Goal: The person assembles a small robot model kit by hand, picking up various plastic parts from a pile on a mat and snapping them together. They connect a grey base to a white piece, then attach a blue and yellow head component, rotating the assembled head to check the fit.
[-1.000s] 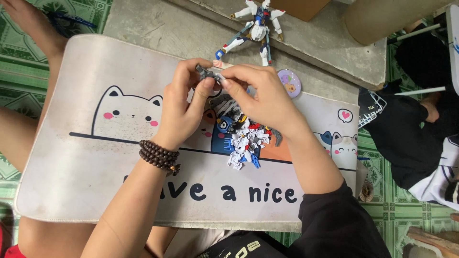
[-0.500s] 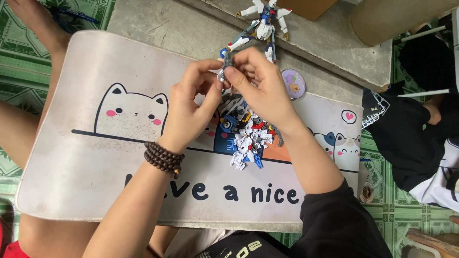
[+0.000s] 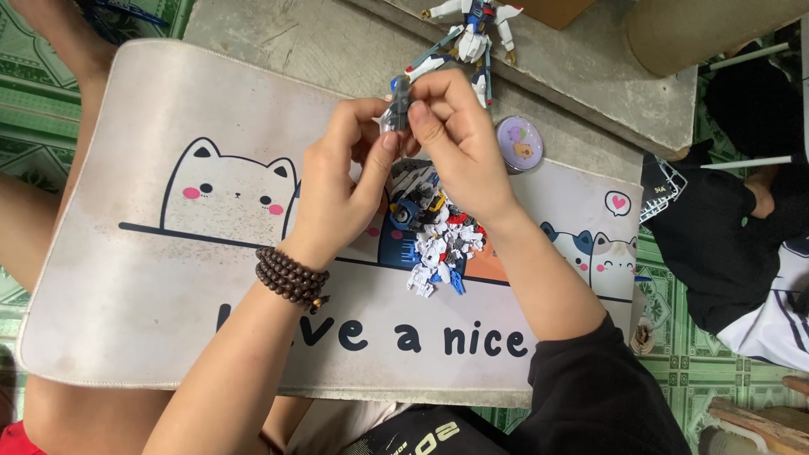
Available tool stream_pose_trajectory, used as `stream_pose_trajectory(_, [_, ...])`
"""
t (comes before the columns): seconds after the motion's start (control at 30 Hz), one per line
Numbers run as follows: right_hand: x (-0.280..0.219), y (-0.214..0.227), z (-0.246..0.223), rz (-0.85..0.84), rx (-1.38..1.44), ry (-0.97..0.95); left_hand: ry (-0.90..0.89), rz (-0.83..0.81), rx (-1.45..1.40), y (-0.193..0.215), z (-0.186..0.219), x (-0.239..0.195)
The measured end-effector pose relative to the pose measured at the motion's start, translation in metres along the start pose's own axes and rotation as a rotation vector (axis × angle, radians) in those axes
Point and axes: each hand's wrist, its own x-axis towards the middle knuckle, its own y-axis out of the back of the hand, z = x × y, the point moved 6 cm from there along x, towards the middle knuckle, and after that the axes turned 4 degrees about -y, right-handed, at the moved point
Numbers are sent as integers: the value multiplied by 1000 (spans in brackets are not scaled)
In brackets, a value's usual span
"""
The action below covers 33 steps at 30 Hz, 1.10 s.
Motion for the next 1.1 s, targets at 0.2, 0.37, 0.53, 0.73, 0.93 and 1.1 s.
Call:
stream_pose_trajectory(0.2, [-1,-2,5,-20,37,-47,85,-37,41,-1,-6,-3])
stream_pose_trajectory(0.37, [-3,-7,0,-87,15,-27,95,-97,10,-1,-5,-2])
stream_pose_trajectory(0.53, [-4,-6,1,-58,-19,5,87,-172,-27,-5,-3,-1])
stream_pose_trajectory(0.73, [-6,-7,4,-46,-60,81,102,-165,-30,-4,-5,-1])
stream_pose_trajectory(0.93, [-8,-3,8,-12,-56,132,104,-152,-87,-6,-6,-3])
stream_pose_trajectory(1.1, [-10,-1,12,17,-60,140,110,-126,-169,-7,-10,-4])
